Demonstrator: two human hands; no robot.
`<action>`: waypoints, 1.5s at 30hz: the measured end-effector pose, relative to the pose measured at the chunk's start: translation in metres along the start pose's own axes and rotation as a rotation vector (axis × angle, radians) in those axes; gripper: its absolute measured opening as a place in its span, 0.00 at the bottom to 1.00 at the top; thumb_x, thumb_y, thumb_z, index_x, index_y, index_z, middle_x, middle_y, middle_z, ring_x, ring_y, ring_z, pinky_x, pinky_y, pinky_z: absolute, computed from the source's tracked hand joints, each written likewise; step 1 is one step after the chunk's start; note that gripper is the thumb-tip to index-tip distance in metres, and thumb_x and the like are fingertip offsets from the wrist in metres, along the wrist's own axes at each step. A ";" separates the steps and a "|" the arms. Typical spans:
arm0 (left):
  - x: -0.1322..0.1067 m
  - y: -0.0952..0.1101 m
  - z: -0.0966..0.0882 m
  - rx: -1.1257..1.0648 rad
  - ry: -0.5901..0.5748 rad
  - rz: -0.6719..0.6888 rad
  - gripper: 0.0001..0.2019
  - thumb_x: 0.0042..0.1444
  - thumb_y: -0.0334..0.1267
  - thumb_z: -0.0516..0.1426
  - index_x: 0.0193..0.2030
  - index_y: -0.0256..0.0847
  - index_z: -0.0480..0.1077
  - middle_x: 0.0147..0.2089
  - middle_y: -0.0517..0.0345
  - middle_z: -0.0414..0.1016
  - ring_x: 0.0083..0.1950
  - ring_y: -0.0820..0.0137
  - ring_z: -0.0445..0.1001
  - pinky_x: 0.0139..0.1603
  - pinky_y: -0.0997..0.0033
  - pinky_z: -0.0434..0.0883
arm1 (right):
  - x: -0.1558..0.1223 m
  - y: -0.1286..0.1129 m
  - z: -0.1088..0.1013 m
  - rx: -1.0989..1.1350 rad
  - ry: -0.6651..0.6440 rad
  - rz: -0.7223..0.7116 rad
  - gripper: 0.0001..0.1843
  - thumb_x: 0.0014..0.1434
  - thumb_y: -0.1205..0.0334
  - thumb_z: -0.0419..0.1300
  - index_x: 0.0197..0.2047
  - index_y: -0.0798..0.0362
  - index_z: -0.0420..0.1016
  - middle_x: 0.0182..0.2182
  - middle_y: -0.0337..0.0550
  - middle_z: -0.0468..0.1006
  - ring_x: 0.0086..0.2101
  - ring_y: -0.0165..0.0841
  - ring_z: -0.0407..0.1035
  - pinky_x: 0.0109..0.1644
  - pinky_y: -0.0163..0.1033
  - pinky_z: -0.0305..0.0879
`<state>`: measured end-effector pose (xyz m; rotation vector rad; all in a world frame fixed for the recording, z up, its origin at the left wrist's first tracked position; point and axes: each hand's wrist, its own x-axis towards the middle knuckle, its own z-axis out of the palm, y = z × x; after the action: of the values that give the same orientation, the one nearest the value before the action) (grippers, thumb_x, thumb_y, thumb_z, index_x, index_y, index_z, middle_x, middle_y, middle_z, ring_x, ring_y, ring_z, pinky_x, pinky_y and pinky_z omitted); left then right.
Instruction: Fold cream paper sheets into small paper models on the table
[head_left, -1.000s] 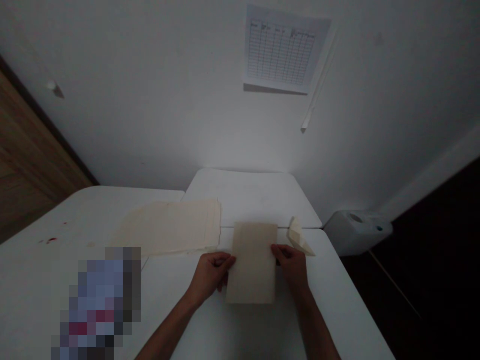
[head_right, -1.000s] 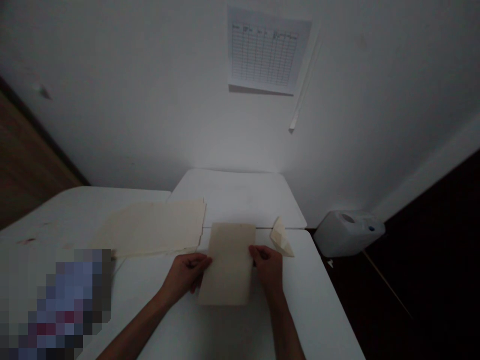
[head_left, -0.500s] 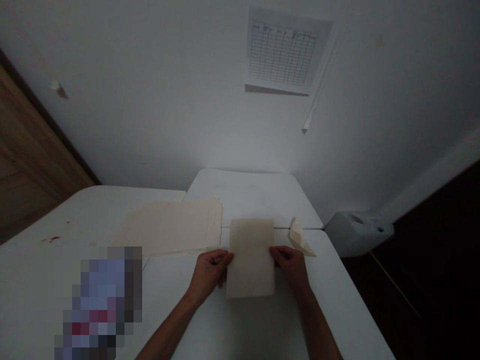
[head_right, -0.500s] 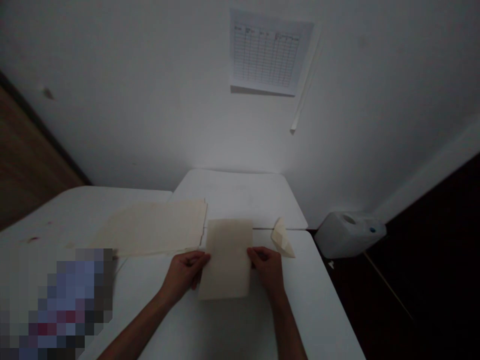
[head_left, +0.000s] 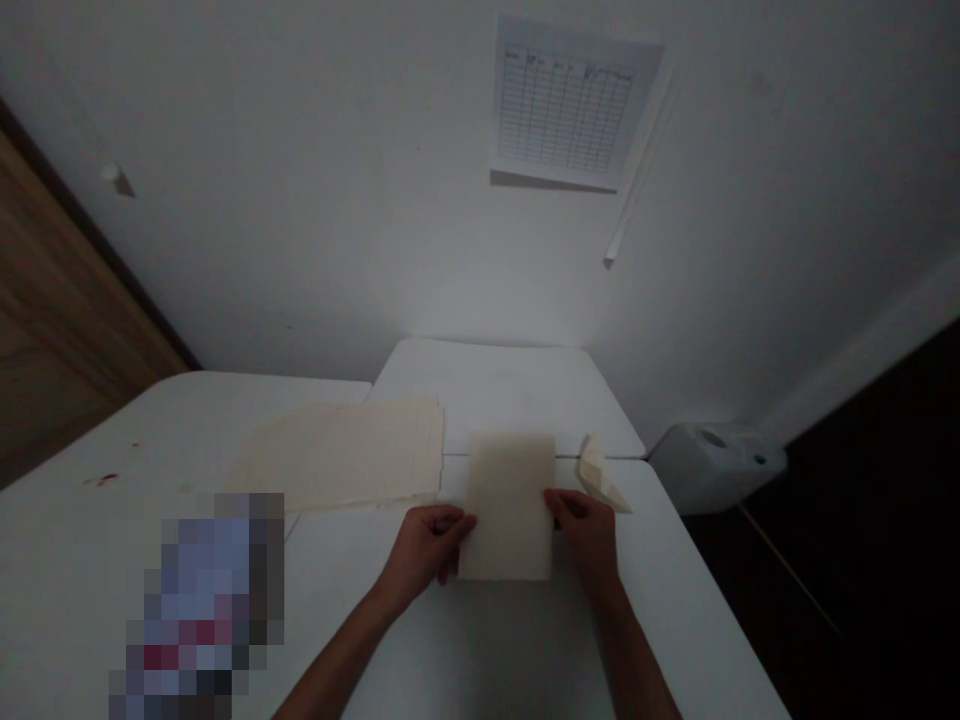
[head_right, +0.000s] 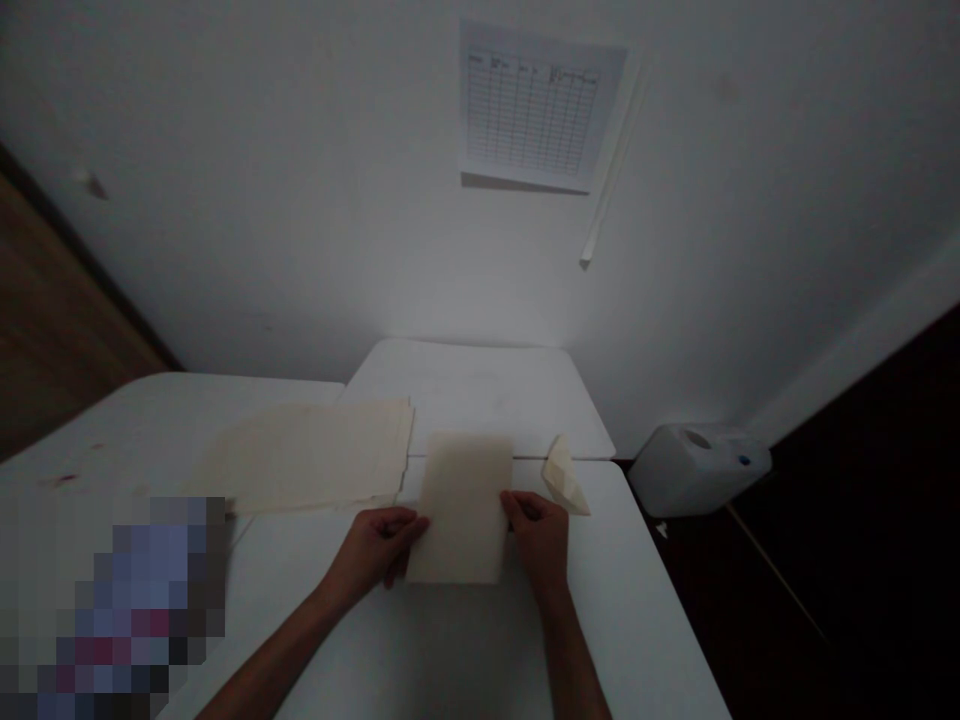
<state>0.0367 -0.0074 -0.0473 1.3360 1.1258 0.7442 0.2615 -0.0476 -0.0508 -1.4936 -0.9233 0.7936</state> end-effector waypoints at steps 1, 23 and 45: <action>-0.001 0.001 0.000 0.012 -0.009 -0.002 0.23 0.49 0.58 0.58 0.27 0.36 0.73 0.13 0.63 0.65 0.11 0.77 0.59 0.11 0.79 0.54 | 0.000 0.000 0.000 0.000 0.017 0.002 0.22 0.47 0.44 0.67 0.33 0.57 0.82 0.28 0.48 0.81 0.27 0.38 0.74 0.32 0.40 0.71; 0.001 -0.004 -0.003 -0.006 0.040 0.052 0.23 0.51 0.58 0.57 0.28 0.35 0.74 0.12 0.63 0.64 0.11 0.77 0.58 0.12 0.79 0.53 | -0.001 0.002 0.003 0.035 -0.103 0.046 0.26 0.49 0.41 0.64 0.35 0.59 0.82 0.29 0.49 0.81 0.29 0.39 0.74 0.33 0.39 0.70; 0.000 -0.002 -0.002 0.054 -0.043 -0.029 0.23 0.51 0.59 0.56 0.26 0.37 0.70 0.12 0.62 0.66 0.10 0.77 0.57 0.11 0.79 0.55 | -0.001 0.000 0.002 -0.057 -0.075 -0.002 0.25 0.51 0.41 0.62 0.35 0.57 0.82 0.31 0.49 0.82 0.32 0.41 0.76 0.34 0.39 0.70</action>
<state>0.0346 -0.0066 -0.0495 1.3718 1.1355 0.6647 0.2589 -0.0479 -0.0513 -1.5205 -1.0104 0.8330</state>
